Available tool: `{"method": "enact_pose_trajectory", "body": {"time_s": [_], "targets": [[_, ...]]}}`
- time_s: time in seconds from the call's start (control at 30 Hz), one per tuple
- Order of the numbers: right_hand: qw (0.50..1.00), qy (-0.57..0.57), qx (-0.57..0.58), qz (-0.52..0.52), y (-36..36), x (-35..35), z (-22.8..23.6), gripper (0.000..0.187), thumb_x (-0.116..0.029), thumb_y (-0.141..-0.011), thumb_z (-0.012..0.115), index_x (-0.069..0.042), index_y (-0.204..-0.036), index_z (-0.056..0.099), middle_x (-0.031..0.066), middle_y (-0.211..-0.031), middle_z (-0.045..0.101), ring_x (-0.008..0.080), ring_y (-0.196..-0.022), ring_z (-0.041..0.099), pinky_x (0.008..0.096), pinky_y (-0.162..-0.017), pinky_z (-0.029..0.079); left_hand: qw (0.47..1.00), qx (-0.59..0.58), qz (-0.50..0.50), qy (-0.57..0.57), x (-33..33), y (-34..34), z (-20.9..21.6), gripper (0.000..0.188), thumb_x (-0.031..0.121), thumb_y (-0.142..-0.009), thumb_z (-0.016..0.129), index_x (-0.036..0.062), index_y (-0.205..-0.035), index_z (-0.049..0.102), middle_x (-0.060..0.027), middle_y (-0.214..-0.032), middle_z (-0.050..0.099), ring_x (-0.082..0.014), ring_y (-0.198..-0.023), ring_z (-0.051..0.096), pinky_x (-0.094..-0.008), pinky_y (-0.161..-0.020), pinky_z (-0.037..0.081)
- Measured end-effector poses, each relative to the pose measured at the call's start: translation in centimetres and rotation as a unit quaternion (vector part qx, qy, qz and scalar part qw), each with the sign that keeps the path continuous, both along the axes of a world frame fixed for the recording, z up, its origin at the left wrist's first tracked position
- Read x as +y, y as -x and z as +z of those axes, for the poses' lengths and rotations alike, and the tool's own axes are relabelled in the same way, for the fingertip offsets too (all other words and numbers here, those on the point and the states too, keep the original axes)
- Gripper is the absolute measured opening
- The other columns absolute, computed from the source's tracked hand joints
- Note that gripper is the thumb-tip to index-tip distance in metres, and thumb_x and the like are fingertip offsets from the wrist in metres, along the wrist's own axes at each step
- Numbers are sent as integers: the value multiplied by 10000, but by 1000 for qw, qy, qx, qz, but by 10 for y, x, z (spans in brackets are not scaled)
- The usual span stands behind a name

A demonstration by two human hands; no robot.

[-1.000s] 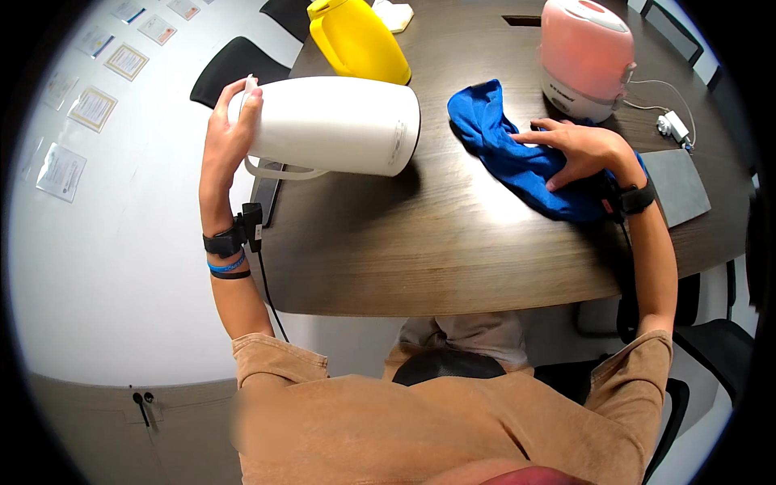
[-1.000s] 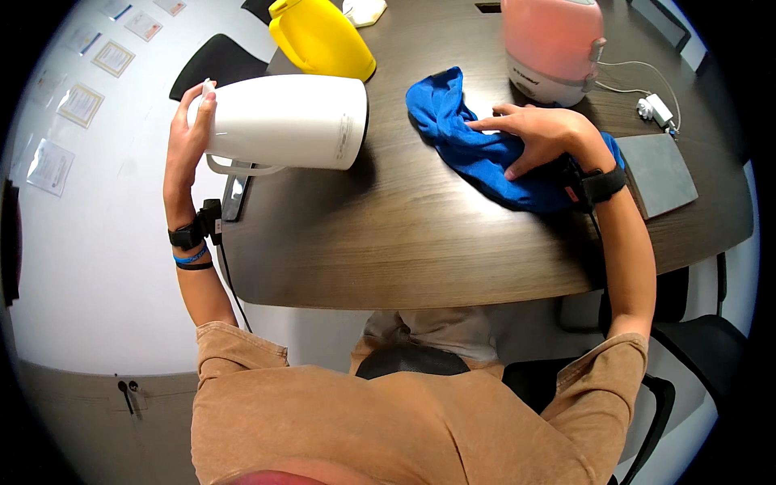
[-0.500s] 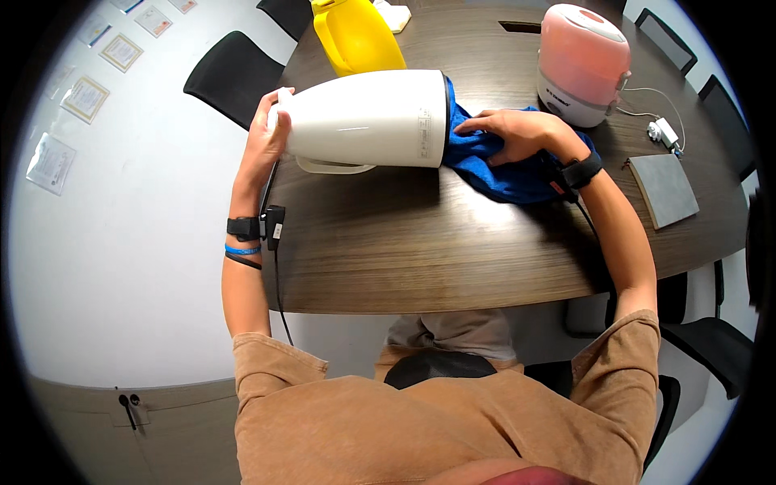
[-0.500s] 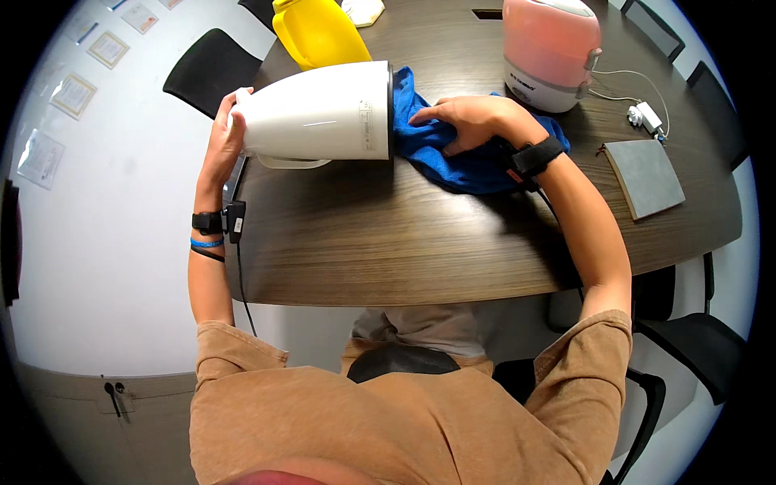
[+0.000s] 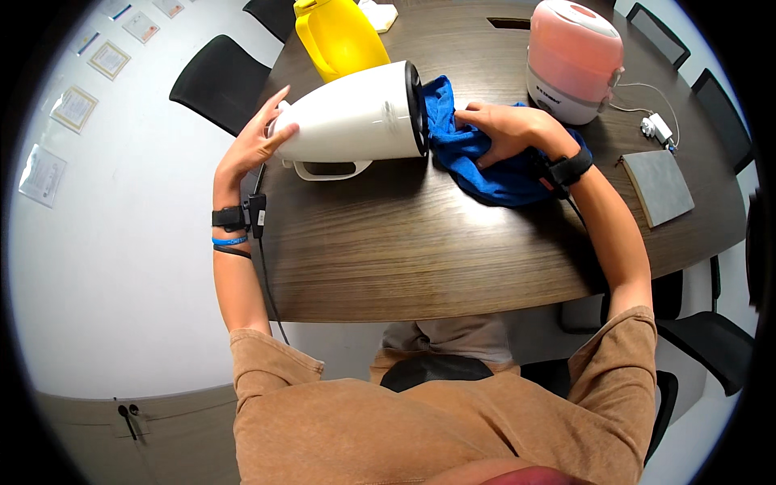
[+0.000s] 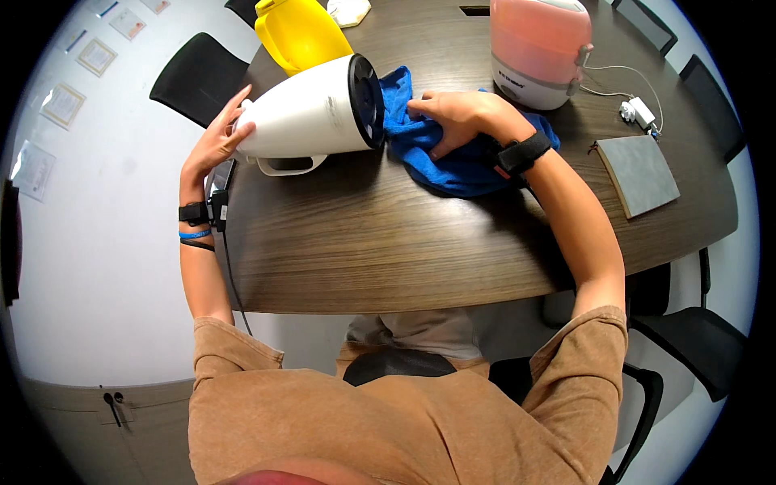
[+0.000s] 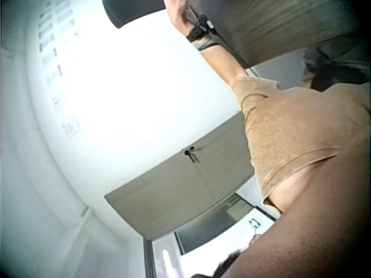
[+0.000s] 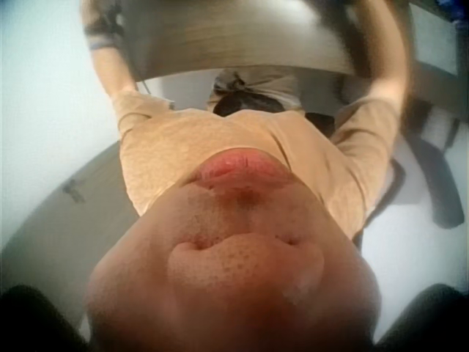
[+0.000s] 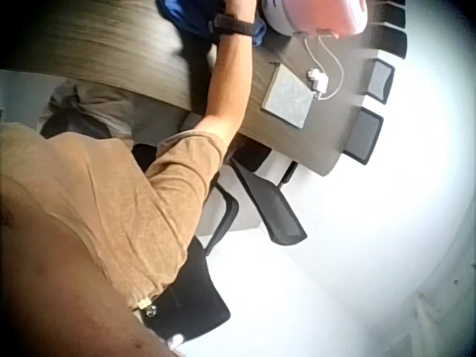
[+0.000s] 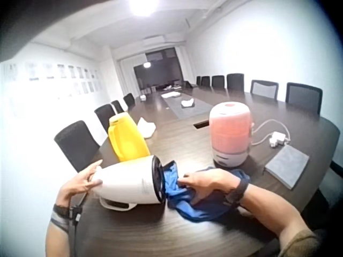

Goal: The person wipes the lids and bodies of two pitchers, one white and one yellow, using a blue cloth. They remove each lid, wipe the lid and the pitcher opening, then wipe the exterior of the pitcher before replacing the lid.

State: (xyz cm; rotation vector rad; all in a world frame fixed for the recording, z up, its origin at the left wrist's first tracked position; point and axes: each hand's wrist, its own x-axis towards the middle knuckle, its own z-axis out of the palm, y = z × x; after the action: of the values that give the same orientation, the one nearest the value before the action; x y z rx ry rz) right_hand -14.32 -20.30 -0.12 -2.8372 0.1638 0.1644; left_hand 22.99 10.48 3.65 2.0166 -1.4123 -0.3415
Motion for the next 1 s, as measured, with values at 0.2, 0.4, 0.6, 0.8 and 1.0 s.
{"method": "enact_pose_trajectory", "body": {"time_s": [0.2,0.4,0.6,0.8,1.0], "targets": [[1000,-12,3,11,3,-1,1,958,-290,-740,1004,-92,-1525,492,190,-1498,556,395,-1323,638,468,-1112,554,997,-37,-25,-63,-11,23,12,1071,585,-835,925,252,-1718,419,-206,-1656,537,-430,-1560,465,-581,-1261,407],[997,-4,72,35,8,0,5,1225,-370,-661,1055,-231,-1662,362,193,-1624,429,468,-1427,535,566,-1171,500,959,-239,19,-149,-17,47,37,1116,541,-759,986,183,-1684,473,-244,-1645,536,-422,-1594,412,-564,-1292,376],[999,-24,34,4,7,12,13,1013,-259,-746,1008,-245,-1624,501,204,-1615,453,452,-1450,526,497,-1216,487,957,-259,-129,-7,-54,83,19,1352,613,-674,986,176,-1745,287,-249,-1640,510,-490,-1492,513,-621,-1220,445],[998,14,-6,-68,-5,3,8,814,-200,-820,954,-95,-1536,581,187,-1421,609,415,-1323,623,469,-1138,531,940,-335,-62,-18,-51,95,16,1331,598,-666,989,114,-1712,323,-281,-1500,576,-471,-1264,682,-555,-1044,586],[966,-199,-126,-103,-7,-30,25,712,-210,-834,917,-1,-1456,641,122,-1270,751,212,-1128,730,346,-1029,596,914,-401,-60,24,-49,108,10,1253,505,-683,1022,116,-1685,379,-252,-1412,619,-460,-1176,714,-536,-968,598]]}}
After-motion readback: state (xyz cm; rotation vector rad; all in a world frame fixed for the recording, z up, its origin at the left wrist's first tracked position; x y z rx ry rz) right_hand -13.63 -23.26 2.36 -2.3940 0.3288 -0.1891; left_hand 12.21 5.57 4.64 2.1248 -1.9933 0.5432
